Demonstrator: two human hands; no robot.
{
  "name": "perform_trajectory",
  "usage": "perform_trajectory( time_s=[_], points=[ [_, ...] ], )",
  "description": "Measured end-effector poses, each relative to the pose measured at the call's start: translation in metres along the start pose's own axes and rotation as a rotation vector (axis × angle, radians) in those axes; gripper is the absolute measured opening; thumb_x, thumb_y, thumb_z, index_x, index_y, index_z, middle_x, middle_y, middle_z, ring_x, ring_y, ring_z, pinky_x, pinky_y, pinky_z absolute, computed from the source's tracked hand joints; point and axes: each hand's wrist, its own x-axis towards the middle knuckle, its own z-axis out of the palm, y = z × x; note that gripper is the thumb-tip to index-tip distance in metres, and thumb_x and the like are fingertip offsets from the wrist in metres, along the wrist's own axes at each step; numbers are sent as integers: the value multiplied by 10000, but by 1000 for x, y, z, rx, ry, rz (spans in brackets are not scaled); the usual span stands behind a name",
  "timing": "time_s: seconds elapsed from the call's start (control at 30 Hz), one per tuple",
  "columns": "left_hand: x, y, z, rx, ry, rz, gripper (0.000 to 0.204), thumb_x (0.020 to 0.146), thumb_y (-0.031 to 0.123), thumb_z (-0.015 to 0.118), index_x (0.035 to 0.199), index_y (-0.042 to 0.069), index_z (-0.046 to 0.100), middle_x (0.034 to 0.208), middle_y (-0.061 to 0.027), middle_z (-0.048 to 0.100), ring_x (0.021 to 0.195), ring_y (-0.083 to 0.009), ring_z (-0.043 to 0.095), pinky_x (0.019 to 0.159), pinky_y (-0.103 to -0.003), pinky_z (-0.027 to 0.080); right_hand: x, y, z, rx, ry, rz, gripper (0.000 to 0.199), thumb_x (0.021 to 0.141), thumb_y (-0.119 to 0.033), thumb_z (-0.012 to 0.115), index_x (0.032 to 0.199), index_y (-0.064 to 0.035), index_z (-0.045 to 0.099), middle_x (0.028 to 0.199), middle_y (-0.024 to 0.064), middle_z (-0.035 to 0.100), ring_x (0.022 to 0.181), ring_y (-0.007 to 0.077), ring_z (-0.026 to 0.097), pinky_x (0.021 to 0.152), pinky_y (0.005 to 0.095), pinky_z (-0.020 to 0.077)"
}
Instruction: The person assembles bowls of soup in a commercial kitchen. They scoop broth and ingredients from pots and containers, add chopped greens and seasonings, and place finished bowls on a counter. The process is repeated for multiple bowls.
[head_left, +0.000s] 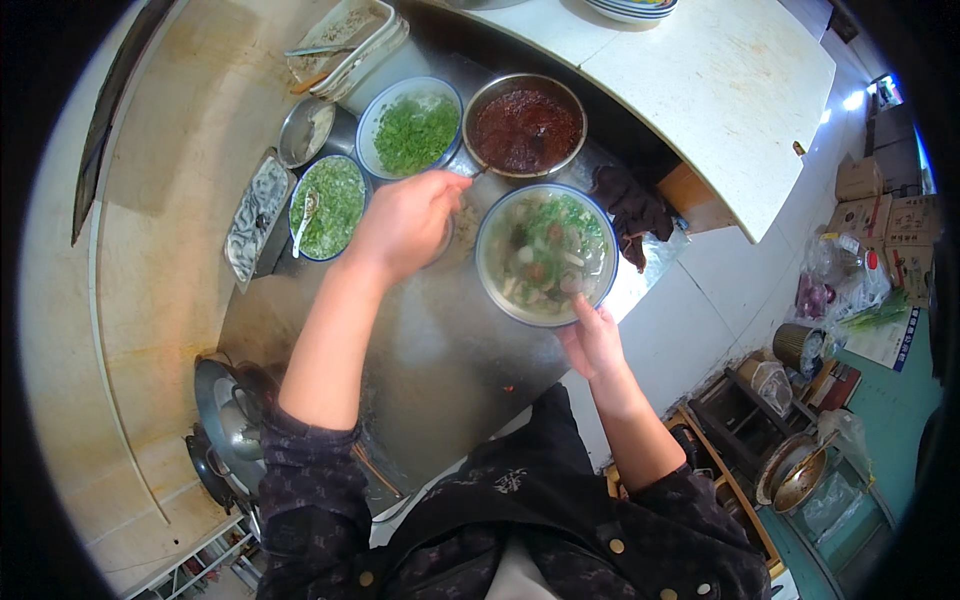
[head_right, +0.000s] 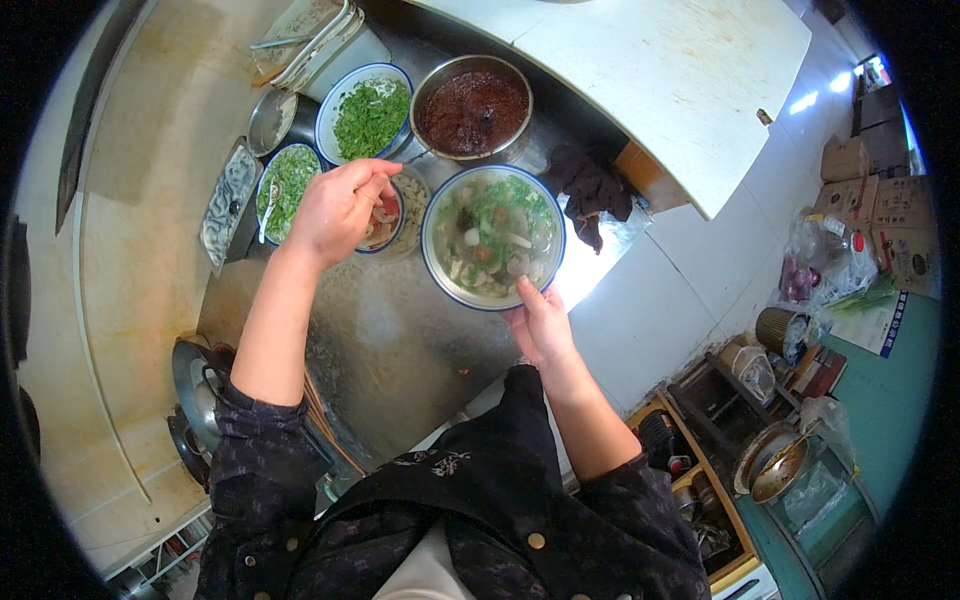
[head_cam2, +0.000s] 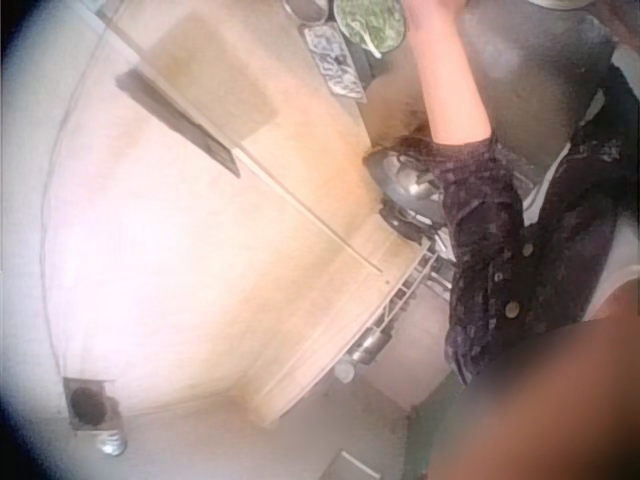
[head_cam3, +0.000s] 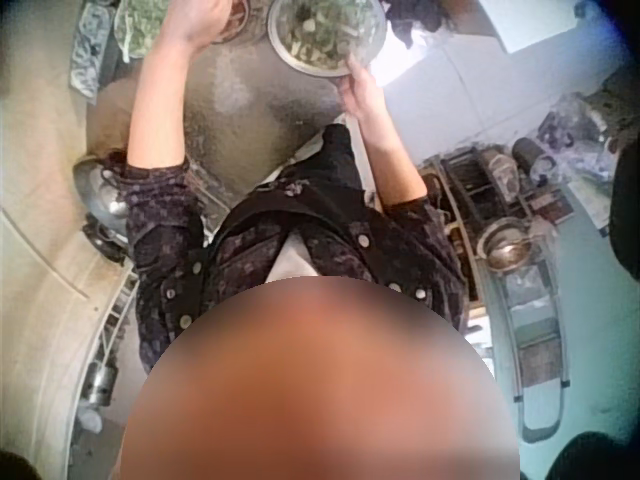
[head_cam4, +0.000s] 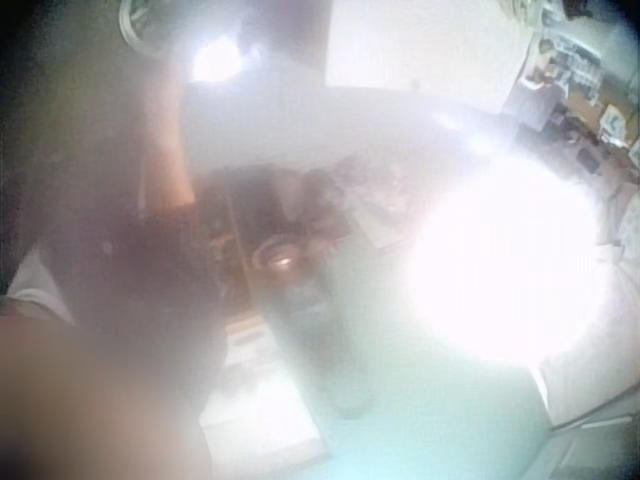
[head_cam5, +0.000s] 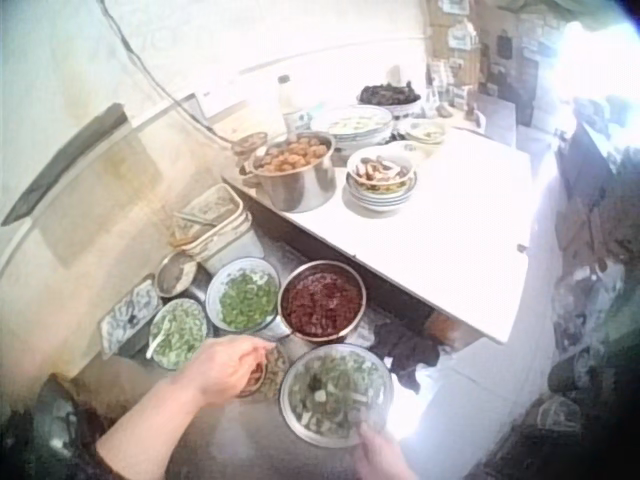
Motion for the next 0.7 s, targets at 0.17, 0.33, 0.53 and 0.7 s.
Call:
perform_trajectory(
  time_s=[0.17,0.33,0.53,0.7],
  points=[
    [-19,8,10,-179,79,-44,241,1058,168,539,1142,10,700,874,-59,715,742,-126,648,691,-276,538,11,-2,8,-37,23,-18,473,1038,-223,570,1452,-27,451,1451,142,531,1316,304,538,1103,487,441],
    [-28,5,32,-512,161,-223,306,1071,237,508,1170,-6,664,886,-72,713,744,-126,627,705,-271,521,13,0,3,-39,19,-7,490,1035,-248,578,1455,-30,449,1443,151,534,1313,305,541,1101,482,454],
    [-30,-10,56,-1132,416,-454,329,1080,261,483,1184,-17,624,876,-118,706,701,-132,611,652,-274,499,16,-2,-3,54,-42,19,562,1009,-305,622,1456,-25,427,1430,160,541,1289,312,565,1087,470,479],
    [-47,-14,60,-1353,501,-483,328,1073,256,488,1189,-25,611,874,-130,705,712,-164,628,656,-298,498,19,-2,-6,28,-112,17,648,959,-377,692,1444,-20,454,1434,149,540,1319,304,533,1138,474,422]
  ],
)
